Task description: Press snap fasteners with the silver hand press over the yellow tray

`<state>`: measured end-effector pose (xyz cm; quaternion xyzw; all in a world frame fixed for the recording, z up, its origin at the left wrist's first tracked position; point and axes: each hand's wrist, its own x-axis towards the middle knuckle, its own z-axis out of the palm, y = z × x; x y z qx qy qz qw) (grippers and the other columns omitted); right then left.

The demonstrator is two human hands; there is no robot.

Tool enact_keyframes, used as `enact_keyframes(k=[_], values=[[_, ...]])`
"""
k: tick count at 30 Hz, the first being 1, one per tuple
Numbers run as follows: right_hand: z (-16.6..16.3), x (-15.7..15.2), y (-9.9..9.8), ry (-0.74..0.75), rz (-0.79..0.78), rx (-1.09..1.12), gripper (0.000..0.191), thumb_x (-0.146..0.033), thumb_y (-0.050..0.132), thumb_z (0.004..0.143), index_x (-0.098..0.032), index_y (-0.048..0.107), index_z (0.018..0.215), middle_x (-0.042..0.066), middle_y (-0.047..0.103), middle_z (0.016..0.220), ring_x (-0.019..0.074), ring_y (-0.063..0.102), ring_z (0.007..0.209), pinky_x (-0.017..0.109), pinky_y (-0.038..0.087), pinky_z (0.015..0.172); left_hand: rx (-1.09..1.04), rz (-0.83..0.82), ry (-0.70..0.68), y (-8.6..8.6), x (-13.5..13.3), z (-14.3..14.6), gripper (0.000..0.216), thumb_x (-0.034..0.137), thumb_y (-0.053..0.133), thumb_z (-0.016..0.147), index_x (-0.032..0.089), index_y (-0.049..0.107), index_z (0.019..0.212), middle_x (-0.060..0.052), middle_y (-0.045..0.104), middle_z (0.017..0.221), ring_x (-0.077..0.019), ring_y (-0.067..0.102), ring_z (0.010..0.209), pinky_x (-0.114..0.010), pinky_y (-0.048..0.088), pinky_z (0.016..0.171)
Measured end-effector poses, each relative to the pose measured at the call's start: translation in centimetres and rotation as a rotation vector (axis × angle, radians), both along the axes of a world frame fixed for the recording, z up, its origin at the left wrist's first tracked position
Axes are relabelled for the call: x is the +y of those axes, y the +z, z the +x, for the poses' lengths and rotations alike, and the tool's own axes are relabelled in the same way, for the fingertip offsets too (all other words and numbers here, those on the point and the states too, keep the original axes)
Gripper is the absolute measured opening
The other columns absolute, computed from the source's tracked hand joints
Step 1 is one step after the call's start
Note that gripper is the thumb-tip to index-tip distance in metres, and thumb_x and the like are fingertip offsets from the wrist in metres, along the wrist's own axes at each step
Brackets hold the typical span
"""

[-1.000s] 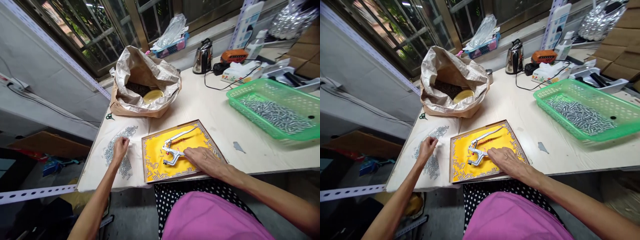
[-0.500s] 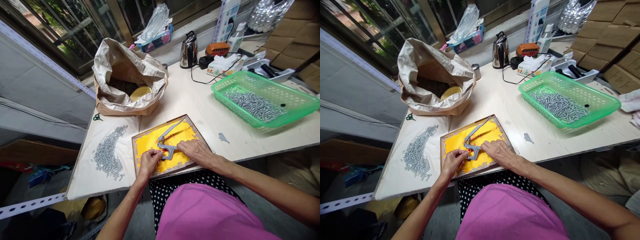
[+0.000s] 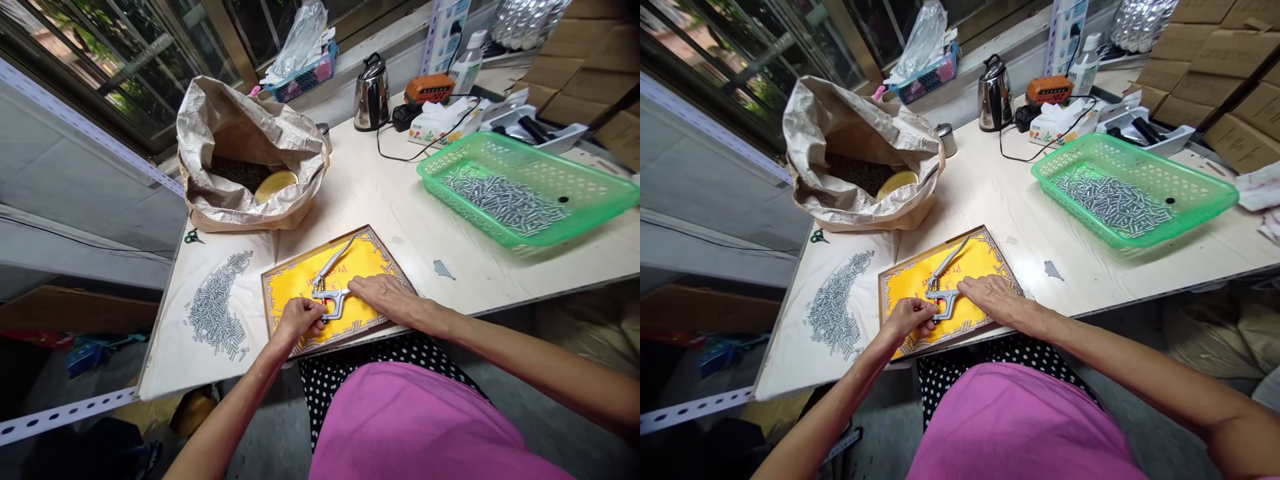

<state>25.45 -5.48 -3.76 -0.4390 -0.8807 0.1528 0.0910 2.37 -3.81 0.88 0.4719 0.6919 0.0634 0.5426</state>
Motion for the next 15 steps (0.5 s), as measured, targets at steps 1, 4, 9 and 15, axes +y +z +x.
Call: enact_keyframes(k=[1, 4, 9, 15], values=[[0.0, 0.1, -0.1, 0.002, -0.003, -0.001, 0.013, -0.012, 0.041, 0.097, -0.020, 0.051, 0.101, 0.004, 0.062, 0.091, 0.0167, 0.055, 0.076, 0.030, 0.025, 0.061, -0.001, -0.021, -0.003, 0.1, 0.1, 0.0, 0.017, 0.022, 0.069, 0.082, 0.012, 0.064, 0.070, 0.000, 0.064, 0.048, -0.0097, 0.058, 0.040, -0.019, 0.049, 0.047], [0.0, 0.1, -0.3, 0.010, 0.005, -0.003, 0.014, -0.013, 0.042, 0.096, -0.020, 0.052, 0.103, 0.004, 0.062, 0.092, 0.0170, 0.055, 0.074, 0.030, 0.027, 0.061, -0.005, -0.063, -0.035, 0.2, 0.4, 0.1, 0.021, 0.025, 0.072, 0.080, 0.012, 0.063, 0.065, 0.000, 0.062, 0.046, -0.0092, 0.057, 0.039, -0.019, 0.048, 0.047], [-0.2, 0.0, -0.3, -0.016, 0.088, -0.049, 0.014, -0.015, 0.046, 0.095, -0.020, 0.056, 0.102, 0.007, 0.062, 0.098, 0.0225, 0.055, 0.090, 0.034, 0.037, 0.073, 0.008, -0.086, -0.044, 0.1, 0.5, 0.2, 0.027, 0.031, 0.079, 0.072, 0.013, 0.062, 0.061, -0.001, 0.063, 0.046, -0.0108, 0.058, 0.040, -0.021, 0.050, 0.048], [1.1, 2.0, 1.0, -0.051, 0.177, -0.032, 0.069, -0.055, 0.069, 0.081, -0.014, 0.051, 0.132, 0.022, 0.040, 0.147, 0.0384, 0.039, 0.128, 0.051, 0.035, 0.099, -0.023, -0.063, -0.008, -0.1, 0.1, 0.0, 0.028, 0.034, 0.081, 0.072, 0.012, 0.064, 0.068, -0.001, 0.064, 0.048, -0.0110, 0.060, 0.042, -0.022, 0.052, 0.050]])
